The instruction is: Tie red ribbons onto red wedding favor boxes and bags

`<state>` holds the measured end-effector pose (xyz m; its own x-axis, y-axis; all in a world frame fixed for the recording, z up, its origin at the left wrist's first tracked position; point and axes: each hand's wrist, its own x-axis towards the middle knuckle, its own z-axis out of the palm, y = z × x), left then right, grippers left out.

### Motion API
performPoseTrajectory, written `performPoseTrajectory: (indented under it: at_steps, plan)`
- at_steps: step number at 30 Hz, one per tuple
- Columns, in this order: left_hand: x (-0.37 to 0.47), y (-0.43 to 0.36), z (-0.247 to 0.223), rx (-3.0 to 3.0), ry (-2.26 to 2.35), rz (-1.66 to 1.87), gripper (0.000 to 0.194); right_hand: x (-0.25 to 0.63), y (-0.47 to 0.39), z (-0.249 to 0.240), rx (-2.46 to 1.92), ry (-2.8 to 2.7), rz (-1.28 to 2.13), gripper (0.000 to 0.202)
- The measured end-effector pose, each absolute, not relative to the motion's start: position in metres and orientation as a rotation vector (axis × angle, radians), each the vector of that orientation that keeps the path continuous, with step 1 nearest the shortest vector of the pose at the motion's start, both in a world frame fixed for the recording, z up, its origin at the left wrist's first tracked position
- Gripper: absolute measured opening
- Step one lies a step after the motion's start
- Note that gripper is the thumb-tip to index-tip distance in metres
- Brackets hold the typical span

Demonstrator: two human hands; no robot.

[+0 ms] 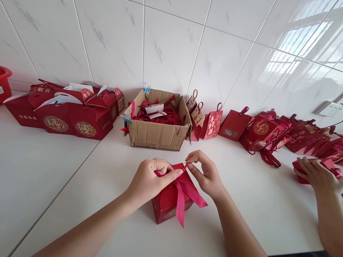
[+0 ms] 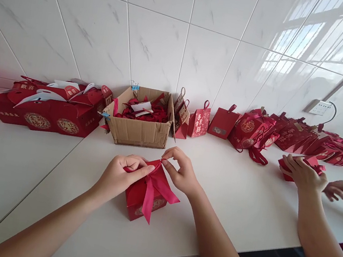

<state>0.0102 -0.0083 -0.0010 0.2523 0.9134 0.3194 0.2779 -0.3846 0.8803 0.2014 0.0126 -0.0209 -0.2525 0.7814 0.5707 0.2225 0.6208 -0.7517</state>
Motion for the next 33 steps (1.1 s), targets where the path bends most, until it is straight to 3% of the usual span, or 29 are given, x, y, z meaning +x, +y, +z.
performPoseTrajectory:
  at_steps: [11, 33]
  plan:
    - [0.0117, -0.0078, -0.0046, 1.827, 1.098, 1.168, 0.055, 0.1909, 0.0083, -0.0255, -0.852, -1.514, 0.956, 0.024]
    - [0.0063, -0.0057, -0.0035, 1.763, 1.039, 1.142, 0.056, 0.1947, 0.0128, -0.0297, -0.89, -1.489, 1.0, 0.027]
